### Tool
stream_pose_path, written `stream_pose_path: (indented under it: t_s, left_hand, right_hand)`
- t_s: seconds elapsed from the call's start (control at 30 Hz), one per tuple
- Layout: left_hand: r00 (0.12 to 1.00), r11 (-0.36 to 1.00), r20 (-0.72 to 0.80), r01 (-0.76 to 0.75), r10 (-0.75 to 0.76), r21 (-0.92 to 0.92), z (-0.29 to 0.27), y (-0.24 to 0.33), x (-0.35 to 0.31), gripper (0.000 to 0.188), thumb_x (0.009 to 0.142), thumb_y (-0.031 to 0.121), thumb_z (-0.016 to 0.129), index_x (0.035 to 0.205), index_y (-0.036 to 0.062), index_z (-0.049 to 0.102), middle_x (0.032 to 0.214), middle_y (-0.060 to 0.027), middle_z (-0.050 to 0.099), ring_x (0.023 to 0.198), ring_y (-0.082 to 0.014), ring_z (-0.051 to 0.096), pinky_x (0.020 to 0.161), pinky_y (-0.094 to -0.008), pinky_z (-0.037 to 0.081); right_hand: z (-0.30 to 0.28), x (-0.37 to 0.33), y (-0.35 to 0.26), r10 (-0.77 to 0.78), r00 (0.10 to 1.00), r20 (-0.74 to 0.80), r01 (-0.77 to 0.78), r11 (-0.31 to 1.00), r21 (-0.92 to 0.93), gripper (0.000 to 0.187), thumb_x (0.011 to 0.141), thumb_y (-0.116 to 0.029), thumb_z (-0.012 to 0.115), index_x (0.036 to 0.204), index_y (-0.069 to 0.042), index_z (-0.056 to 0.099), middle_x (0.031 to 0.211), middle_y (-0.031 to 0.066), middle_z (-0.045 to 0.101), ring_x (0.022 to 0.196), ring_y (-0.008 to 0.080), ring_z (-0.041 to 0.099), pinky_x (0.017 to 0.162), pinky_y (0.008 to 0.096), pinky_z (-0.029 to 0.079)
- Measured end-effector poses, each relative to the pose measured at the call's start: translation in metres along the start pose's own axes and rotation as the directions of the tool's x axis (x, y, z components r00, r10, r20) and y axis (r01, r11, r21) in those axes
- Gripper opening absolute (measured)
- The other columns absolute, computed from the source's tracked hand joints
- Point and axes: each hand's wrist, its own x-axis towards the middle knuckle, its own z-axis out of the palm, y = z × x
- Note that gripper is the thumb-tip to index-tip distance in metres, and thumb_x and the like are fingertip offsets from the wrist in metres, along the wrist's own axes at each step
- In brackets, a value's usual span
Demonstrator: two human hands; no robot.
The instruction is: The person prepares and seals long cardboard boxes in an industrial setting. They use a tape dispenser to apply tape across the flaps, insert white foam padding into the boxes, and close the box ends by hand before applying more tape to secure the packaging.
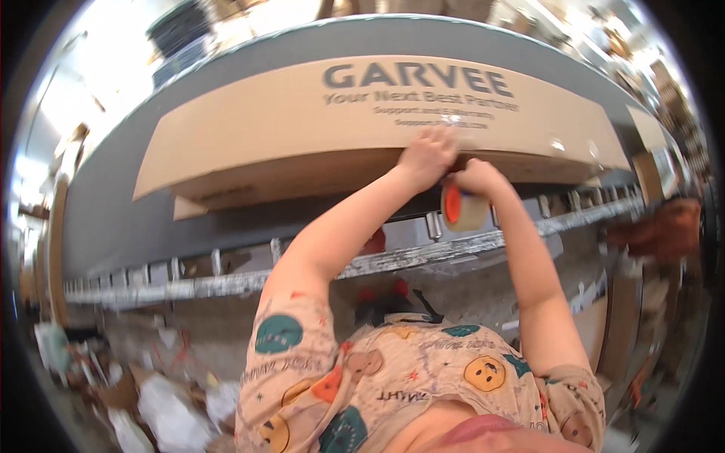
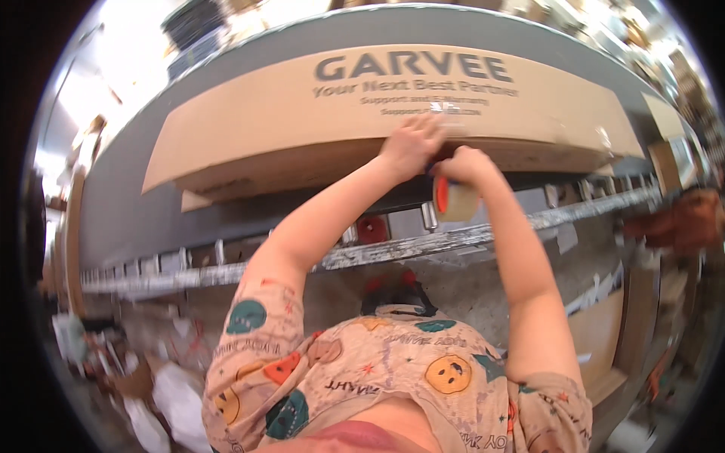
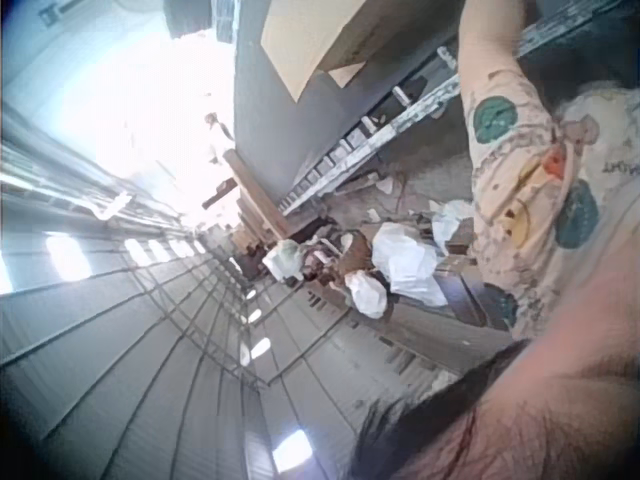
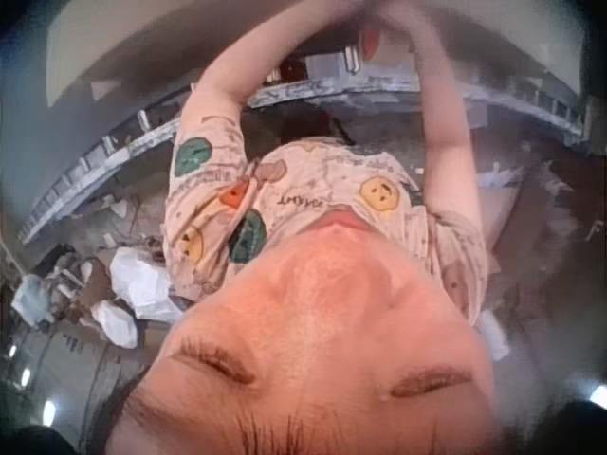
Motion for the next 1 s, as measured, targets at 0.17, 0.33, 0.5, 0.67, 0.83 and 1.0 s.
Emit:
stream_pose_path:
  t_s: [0.17, 0.33, 0.5, 0.67, 0.83, 1.0]
  left_hand:
    - [0.895, 0.995, 0.443, 0.079, -0.042, -0.066, -0.004, -0.005, 0.044, 0.099, 0.058, 0.018, 0.076, 0.143, 0.0015, 0.030, 0.150, -0.0188, 0.028, 0.141, -0.0291, 0.024, 0.117, -0.0380, 0.017]
    - [0.954, 0.982, 0.241, 0.188, -0.178, -0.017, -0.047, -0.061, -0.059, 0.086, 0.071, 0.040, 0.075, 0.138, 0.0011, 0.038, 0.143, -0.0179, 0.038, 0.135, -0.0335, 0.033, 0.113, -0.0405, 0.027]
    - [0.928, 0.906, 0.061, 0.341, -0.366, 0.253, -0.159, -0.168, -0.251, 0.075, 0.075, 0.036, 0.073, 0.136, 0.0052, 0.042, 0.138, -0.0142, 0.045, 0.128, -0.0305, 0.043, 0.108, -0.0398, 0.036]
    - [0.971, 0.936, -0.037, 0.236, -0.235, 0.260, -0.151, -0.180, -0.261, 0.067, 0.079, 0.036, 0.068, 0.133, 0.0033, 0.044, 0.135, -0.0145, 0.048, 0.126, -0.0315, 0.044, 0.106, -0.0406, 0.037]
    - [0.946, 0.955, -0.257, 0.243, -0.196, 0.168, -0.123, -0.196, -0.275, 0.054, 0.083, 0.031, 0.065, 0.126, 0.0011, 0.051, 0.129, -0.0161, 0.052, 0.122, -0.0330, 0.048, 0.104, -0.0441, 0.038]
    - [0.964, 0.988, -0.242, 0.134, -0.113, 0.071, -0.136, -0.207, -0.284, 0.048, 0.087, 0.028, 0.061, 0.125, 0.0005, 0.052, 0.129, -0.0175, 0.053, 0.122, -0.0342, 0.049, 0.106, -0.0446, 0.034]
  right_hand:
    - [0.032, 0.046, 0.030, -0.480, 0.875, 0.056, 0.418, 0.809, 0.413, 0.049, 0.067, -0.020, 0.076, 0.111, -0.002, 0.064, 0.110, 0.0150, 0.065, 0.102, 0.0224, 0.060, 0.091, 0.0352, 0.046]
    - [0.012, 0.010, 0.037, -0.327, 0.921, 0.213, 0.306, 0.943, 0.128, 0.057, 0.070, -0.041, 0.072, 0.105, 0.004, 0.068, 0.091, 0.0172, 0.070, 0.084, 0.0248, 0.067, 0.081, 0.0335, 0.050]
    - [0.037, -0.057, -0.013, -0.331, 0.924, 0.192, 0.299, 0.937, 0.177, 0.070, 0.064, -0.044, 0.074, 0.113, 0.004, 0.064, 0.096, 0.0216, 0.069, 0.089, 0.0258, 0.068, 0.083, 0.0334, 0.050]
    - [0.063, -0.100, -0.076, -0.349, 0.925, 0.153, 0.294, 0.909, 0.296, 0.063, 0.069, -0.032, 0.076, 0.116, 0.006, 0.061, 0.092, 0.0165, 0.069, 0.085, 0.0174, 0.065, 0.078, 0.0301, 0.050]
    - [0.089, -0.102, -0.176, -0.521, 0.803, -0.288, 0.596, 0.711, 0.374, 0.059, 0.071, -0.032, 0.081, 0.114, 0.004, 0.062, 0.094, 0.0132, 0.068, 0.084, 0.0162, 0.063, 0.081, 0.0312, 0.050]
    - [0.028, -0.066, -0.329, -0.478, 0.700, -0.531, 0.531, 0.845, -0.061, 0.063, 0.073, -0.067, 0.062, 0.095, -0.009, 0.072, 0.075, 0.0080, 0.067, 0.061, 0.0169, 0.061, 0.057, 0.0312, 0.048]
